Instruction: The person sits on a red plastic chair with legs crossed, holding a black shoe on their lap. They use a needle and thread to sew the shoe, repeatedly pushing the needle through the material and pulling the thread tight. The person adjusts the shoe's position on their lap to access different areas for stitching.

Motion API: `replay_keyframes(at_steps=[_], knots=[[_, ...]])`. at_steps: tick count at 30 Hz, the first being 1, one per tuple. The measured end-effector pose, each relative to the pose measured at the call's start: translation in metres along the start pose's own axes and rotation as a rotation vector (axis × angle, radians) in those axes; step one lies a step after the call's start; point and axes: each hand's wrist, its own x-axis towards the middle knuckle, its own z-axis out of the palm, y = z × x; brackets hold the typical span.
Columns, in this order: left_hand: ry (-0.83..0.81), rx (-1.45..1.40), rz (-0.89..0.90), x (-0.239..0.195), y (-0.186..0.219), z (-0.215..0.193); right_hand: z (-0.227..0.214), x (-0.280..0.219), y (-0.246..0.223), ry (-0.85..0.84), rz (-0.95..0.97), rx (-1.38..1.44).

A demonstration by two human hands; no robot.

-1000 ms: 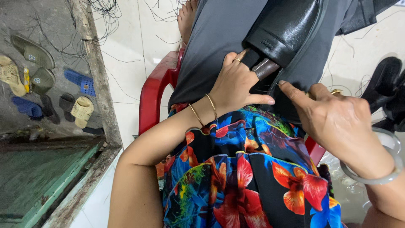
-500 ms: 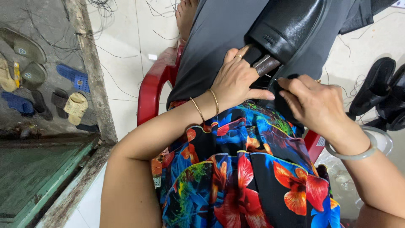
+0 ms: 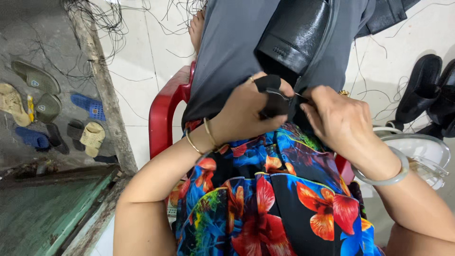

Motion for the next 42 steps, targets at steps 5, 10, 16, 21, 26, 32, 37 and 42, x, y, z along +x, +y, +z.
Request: replay_keyframes(at_steps=[5, 10, 16, 21, 26, 32, 37, 42], knots=[[0.056, -1.233, -0.591, -0.01, -0.011, 0.009, 0.003, -0.004, 0.002, 0.18, -0.06, -0.021], [0.172, 0.066, -0.354, -0.03, -0.037, -0.01, 0.009, -0.01, 0.008, 0.285, -0.141, -0.111], [0.1, 0.395, -0.053, 0.002, 0.002, -0.012, 0.003, -0.007, 0.001, 0.288, -0.166, -0.311], [0.056, 0.476, 0.249, 0.006, -0.006, 0.012, 0.001, -0.007, -0.002, 0.276, -0.156, -0.336], [-0.093, -0.378, -0.161, 0.007, 0.005, -0.001, -0.002, -0.008, -0.003, 0.273, -0.138, -0.311], [0.24, -1.102, -0.621, -0.013, 0.001, 0.039, 0.004, -0.007, 0.0, 0.196, -0.043, -0.209], [0.219, -0.245, -0.39, -0.017, -0.001, 0.046, 0.005, -0.006, 0.0, 0.207, -0.029, -0.187], [0.218, -0.116, -0.547, -0.022, -0.003, 0.049, 0.008, -0.008, 0.003, 0.245, -0.051, -0.211]])
